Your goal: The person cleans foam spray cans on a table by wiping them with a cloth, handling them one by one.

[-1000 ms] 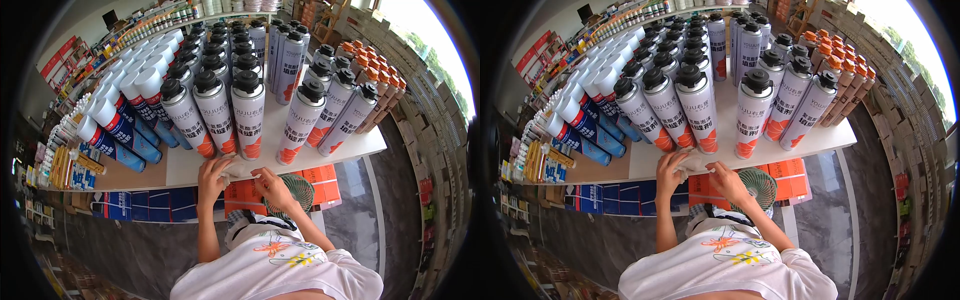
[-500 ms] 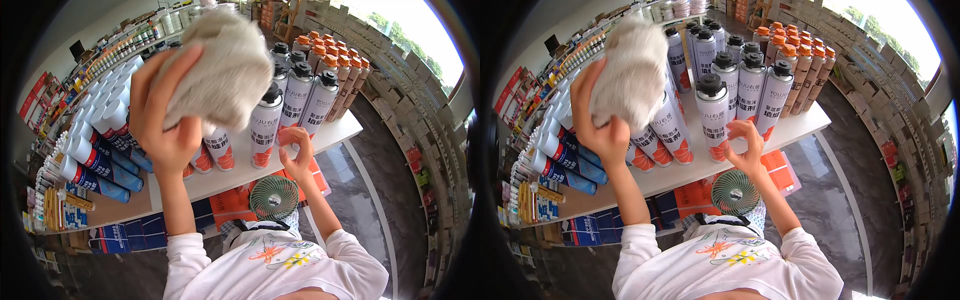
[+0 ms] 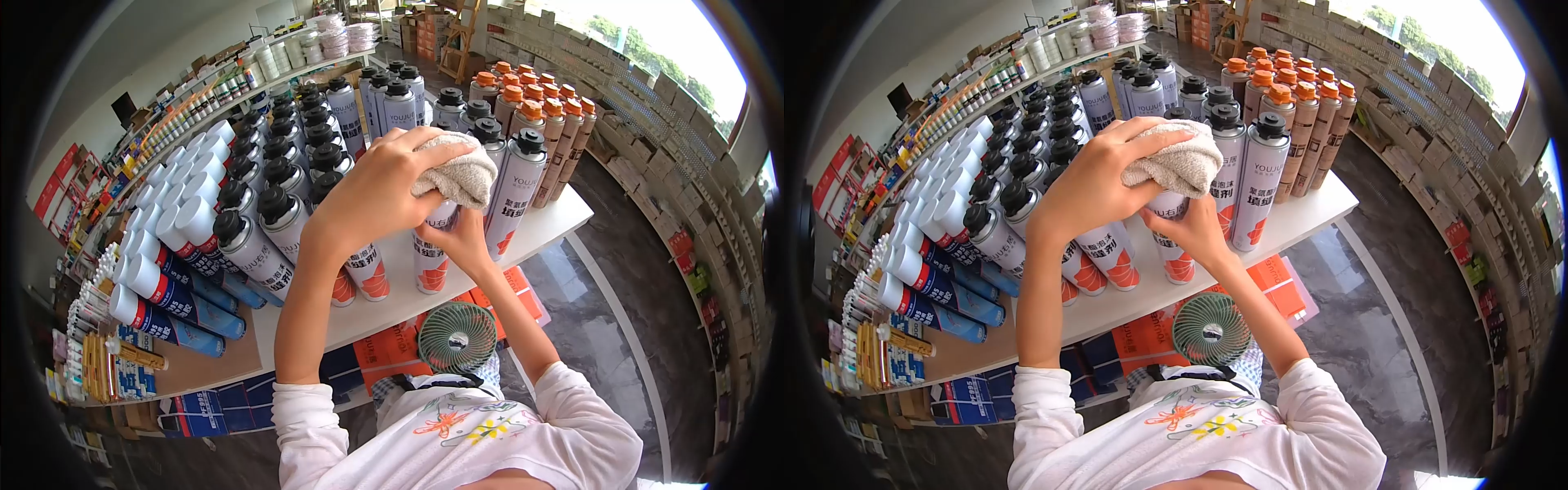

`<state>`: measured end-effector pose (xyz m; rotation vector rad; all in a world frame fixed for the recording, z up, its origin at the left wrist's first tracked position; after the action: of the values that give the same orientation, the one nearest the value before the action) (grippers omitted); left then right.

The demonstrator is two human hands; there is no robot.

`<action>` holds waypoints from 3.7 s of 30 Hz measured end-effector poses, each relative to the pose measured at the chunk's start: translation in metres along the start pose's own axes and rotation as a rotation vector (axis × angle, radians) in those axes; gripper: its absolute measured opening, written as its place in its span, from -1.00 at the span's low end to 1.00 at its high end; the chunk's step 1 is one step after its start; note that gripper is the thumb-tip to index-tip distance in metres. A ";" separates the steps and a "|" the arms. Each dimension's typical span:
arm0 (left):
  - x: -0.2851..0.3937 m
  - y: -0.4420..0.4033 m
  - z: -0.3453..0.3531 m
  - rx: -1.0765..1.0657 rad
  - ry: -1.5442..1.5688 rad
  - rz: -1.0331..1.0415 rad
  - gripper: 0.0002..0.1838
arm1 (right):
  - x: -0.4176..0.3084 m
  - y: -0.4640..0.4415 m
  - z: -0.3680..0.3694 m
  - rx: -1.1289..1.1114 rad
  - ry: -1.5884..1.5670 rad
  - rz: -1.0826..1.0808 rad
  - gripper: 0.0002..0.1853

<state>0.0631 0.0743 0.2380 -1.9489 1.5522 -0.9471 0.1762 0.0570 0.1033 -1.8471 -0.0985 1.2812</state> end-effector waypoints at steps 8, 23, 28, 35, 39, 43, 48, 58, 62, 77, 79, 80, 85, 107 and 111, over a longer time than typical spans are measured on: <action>0.012 -0.057 -0.013 -0.377 -0.253 0.256 -0.22 | -0.003 0.001 0.006 0.105 -0.104 0.134 -0.49; 0.000 -0.022 0.027 0.051 -0.260 -0.345 -0.61 | 0.005 0.005 0.006 0.150 -0.236 0.126 -0.13; -0.006 -0.022 0.020 0.060 -0.053 -0.207 -0.56 | 0.022 -0.002 0.003 0.014 -0.088 0.102 -0.11; 0.000 -0.015 0.015 -0.137 0.224 -0.151 -0.50 | -0.002 -0.004 0.009 -0.153 -0.428 0.104 -0.21; 0.004 -0.013 0.015 -0.014 0.128 -0.241 -0.52 | -0.022 0.002 0.005 0.003 -0.244 0.034 -0.23; 0.023 -0.010 0.020 0.067 0.030 -0.283 -0.53 | -0.034 0.015 -0.010 0.070 -0.162 0.185 -0.27; 0.029 -0.016 0.021 0.029 0.108 -0.180 -0.49 | -0.042 0.017 -0.020 -0.017 0.058 0.238 -0.32; 0.005 -0.015 0.025 0.202 -0.297 -0.331 -0.50 | -0.021 -0.006 -0.011 0.200 -0.085 0.075 -0.27; 0.003 -0.012 0.025 0.151 -0.290 -0.360 -0.48 | -0.005 -0.004 -0.015 0.124 -0.034 0.057 -0.25; -0.002 -0.011 0.017 0.096 -0.010 -0.225 -0.49 | -0.011 0.003 -0.005 -0.020 0.197 0.061 -0.29; -0.002 -0.013 0.021 -0.016 0.274 -0.090 -0.50 | -0.019 -0.005 -0.010 -0.029 0.109 -0.051 -0.31; -0.002 -0.012 0.021 -0.018 0.273 -0.085 -0.50 | -0.028 -0.005 -0.011 -0.039 0.014 -0.163 -0.33; 0.004 -0.006 0.018 0.090 0.111 -0.268 -0.56 | -0.028 0.014 -0.004 0.077 0.132 0.181 -0.36; -0.019 0.026 0.008 0.620 0.452 -0.517 -0.54 | -0.014 0.003 -0.009 0.026 0.091 0.221 -0.31; -0.029 0.071 -0.025 1.246 0.665 -0.674 -0.43 | -0.029 0.001 -0.007 0.013 0.122 0.177 -0.10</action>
<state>-0.0053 0.0864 0.1960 -1.1724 0.1662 -2.2581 0.1677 0.0376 0.1246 -1.9524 0.1418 1.2807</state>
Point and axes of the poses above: each hand's wrist, its own y-axis away from the middle knuckle, its own z-axis out of the palm, x = y × z, the point moved 7 cm from there along -y, towards the middle knuckle, and after that the axes turned 12 degrees about x, right-handed, at the moved point
